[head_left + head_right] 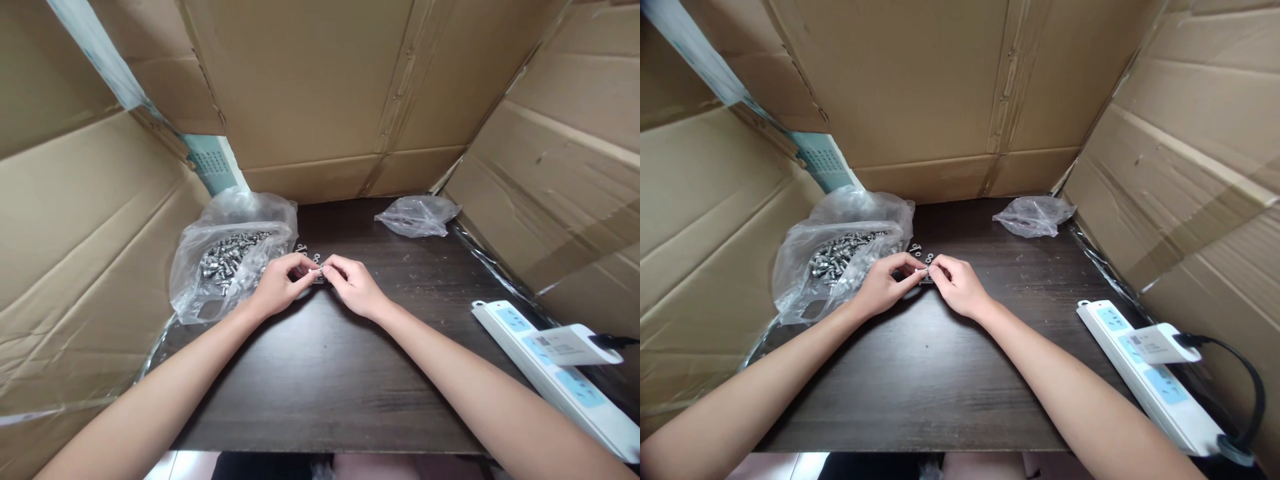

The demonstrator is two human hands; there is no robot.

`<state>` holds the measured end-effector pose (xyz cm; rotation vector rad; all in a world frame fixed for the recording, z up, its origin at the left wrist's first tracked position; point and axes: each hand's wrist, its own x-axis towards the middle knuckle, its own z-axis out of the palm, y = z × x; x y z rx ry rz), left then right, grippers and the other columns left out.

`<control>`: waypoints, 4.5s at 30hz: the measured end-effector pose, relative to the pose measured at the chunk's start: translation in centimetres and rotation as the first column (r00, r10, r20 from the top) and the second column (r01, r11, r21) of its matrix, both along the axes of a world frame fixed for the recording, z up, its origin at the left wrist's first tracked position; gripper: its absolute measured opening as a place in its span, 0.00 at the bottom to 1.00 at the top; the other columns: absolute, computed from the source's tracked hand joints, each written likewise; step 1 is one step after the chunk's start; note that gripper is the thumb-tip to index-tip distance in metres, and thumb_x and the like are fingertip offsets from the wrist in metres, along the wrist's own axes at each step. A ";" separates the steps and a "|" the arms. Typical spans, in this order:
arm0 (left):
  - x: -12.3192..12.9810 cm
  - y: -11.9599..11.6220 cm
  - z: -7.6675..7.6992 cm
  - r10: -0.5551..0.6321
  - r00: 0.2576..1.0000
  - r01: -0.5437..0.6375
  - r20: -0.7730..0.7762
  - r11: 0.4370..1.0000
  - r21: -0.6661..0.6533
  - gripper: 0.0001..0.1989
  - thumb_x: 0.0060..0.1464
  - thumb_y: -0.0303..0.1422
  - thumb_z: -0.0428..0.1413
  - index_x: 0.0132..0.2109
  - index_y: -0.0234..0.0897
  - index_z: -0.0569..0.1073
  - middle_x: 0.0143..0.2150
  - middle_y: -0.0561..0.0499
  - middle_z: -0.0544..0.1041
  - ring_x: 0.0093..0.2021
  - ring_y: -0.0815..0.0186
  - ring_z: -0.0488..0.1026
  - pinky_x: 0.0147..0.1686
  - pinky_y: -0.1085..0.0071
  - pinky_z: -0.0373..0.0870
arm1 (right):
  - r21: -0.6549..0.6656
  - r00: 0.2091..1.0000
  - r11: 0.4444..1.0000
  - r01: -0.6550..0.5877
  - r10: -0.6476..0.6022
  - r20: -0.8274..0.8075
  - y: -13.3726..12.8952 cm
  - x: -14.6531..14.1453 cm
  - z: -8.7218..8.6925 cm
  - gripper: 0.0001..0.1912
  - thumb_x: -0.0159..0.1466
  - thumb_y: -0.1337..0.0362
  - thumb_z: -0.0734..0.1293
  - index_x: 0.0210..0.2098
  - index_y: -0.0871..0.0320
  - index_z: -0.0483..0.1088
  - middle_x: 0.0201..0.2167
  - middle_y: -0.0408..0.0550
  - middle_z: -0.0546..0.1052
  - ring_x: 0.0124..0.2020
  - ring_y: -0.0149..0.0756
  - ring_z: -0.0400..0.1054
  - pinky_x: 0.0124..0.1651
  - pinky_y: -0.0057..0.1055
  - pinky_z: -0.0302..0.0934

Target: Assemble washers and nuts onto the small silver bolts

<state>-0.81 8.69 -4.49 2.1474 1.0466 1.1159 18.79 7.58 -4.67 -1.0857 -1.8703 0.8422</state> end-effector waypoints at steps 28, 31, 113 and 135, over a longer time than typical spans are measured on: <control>0.0 0.0 0.0 -0.014 1.000 0.014 -0.002 1.000 0.022 0.04 0.61 0.32 0.61 0.39 0.35 0.79 0.34 0.52 0.80 0.32 0.70 0.74 0.34 0.76 0.71 | 0.027 1.000 1.000 -0.004 0.004 0.009 0.0 0.0 -0.2 0.11 0.69 0.61 0.60 0.32 0.57 0.68 0.26 0.43 0.71 0.29 0.33 0.63 0.35 0.30 0.56; 0.0 0.0 0.1 -0.006 1.000 0.006 -0.002 1.000 0.010 0.04 0.61 0.32 0.61 0.39 0.35 0.79 0.34 0.52 0.80 0.31 0.70 0.74 0.34 0.76 0.71 | 0.024 1.000 1.000 0.011 -0.010 -0.014 0.0 0.0 -0.2 0.08 0.69 0.61 0.61 0.34 0.57 0.68 0.28 0.43 0.72 0.30 0.34 0.65 0.36 0.30 0.58; -0.2 0.2 -0.4 -0.018 1.000 0.019 -0.018 0.999 0.027 0.05 0.61 0.33 0.61 0.39 0.36 0.79 0.34 0.51 0.80 0.32 0.68 0.74 0.34 0.74 0.71 | 0.001 1.000 1.000 -0.018 0.018 -0.009 -0.1 0.0 -0.2 0.07 0.69 0.61 0.61 0.38 0.56 0.67 0.30 0.44 0.72 0.31 0.34 0.65 0.36 0.31 0.59; -0.1 0.2 -0.6 -0.035 0.999 0.034 0.004 0.996 0.079 0.03 0.60 0.31 0.63 0.38 0.36 0.80 0.32 0.52 0.79 0.31 0.71 0.72 0.33 0.76 0.69 | 0.012 0.999 0.999 -0.042 0.042 0.010 -0.1 0.0 -0.1 0.08 0.70 0.60 0.59 0.36 0.56 0.64 0.27 0.42 0.69 0.28 0.34 0.62 0.35 0.31 0.56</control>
